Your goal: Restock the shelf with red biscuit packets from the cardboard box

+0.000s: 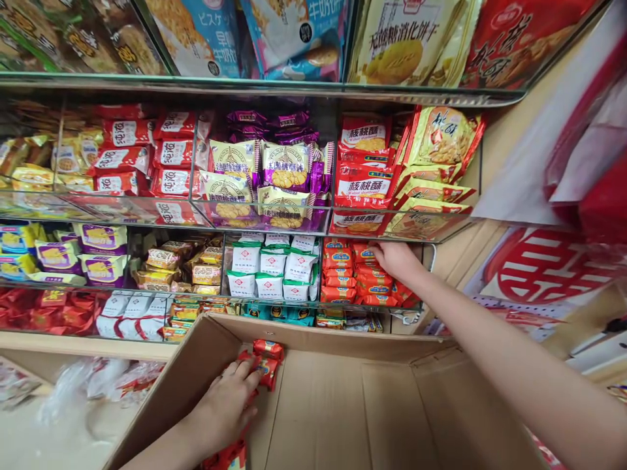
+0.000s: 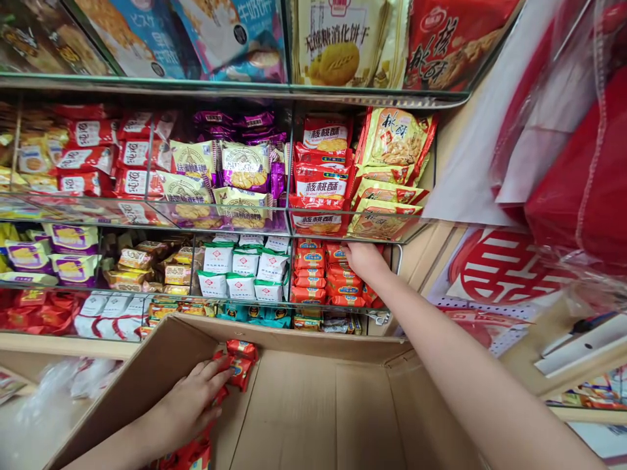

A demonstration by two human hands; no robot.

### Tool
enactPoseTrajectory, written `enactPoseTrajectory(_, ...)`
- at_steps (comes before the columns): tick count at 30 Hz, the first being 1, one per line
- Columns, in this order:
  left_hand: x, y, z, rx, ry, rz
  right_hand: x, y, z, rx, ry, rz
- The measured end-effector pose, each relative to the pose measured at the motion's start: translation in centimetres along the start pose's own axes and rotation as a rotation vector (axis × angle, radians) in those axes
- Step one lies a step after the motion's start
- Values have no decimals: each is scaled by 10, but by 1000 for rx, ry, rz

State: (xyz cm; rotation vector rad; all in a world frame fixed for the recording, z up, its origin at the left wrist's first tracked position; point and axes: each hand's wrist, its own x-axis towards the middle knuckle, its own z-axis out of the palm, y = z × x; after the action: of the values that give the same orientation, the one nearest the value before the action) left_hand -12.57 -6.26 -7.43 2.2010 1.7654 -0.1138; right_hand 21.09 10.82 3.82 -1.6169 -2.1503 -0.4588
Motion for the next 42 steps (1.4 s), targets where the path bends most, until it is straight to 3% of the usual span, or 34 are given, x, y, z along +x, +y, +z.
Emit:
enactPoseTrajectory(8,7,-13,14,88,19,-198,-19,-3,-6,10,16,-47)
enactPoseTrajectory(15,8,-8,1,191,26,-171,-41,-2,-8,46,93,-73)
enactPoseTrajectory(20,4,-7,-10,138,82,-177,-69,-20,-19,326,206,-205)
enactPoseTrajectory(22,1,-1,-19,24,133,-107,-88,-41,-26,516,144,-244)
enactPoseTrajectory(23,-1,6,-26,-50,165,-47,-99,-53,-29,624,47,-226)
enactPoseTrajectory(26,-3,40,-49,-265,261,209,-124,-92,-34,1001,-329,-23)
enactPoseTrajectory(28,1,68,-63,-334,322,364,-131,-110,-32,1277,-465,110)
enactPoseTrajectory(32,18,101,-69,-372,413,559,-130,-120,-22,1561,-469,313)
enactPoseTrajectory(36,30,100,-60,-445,432,625,-132,-115,-17,1627,-389,431)
enactPoseTrajectory(42,24,108,-53,-393,521,620,-144,-124,-15,1522,-337,342)
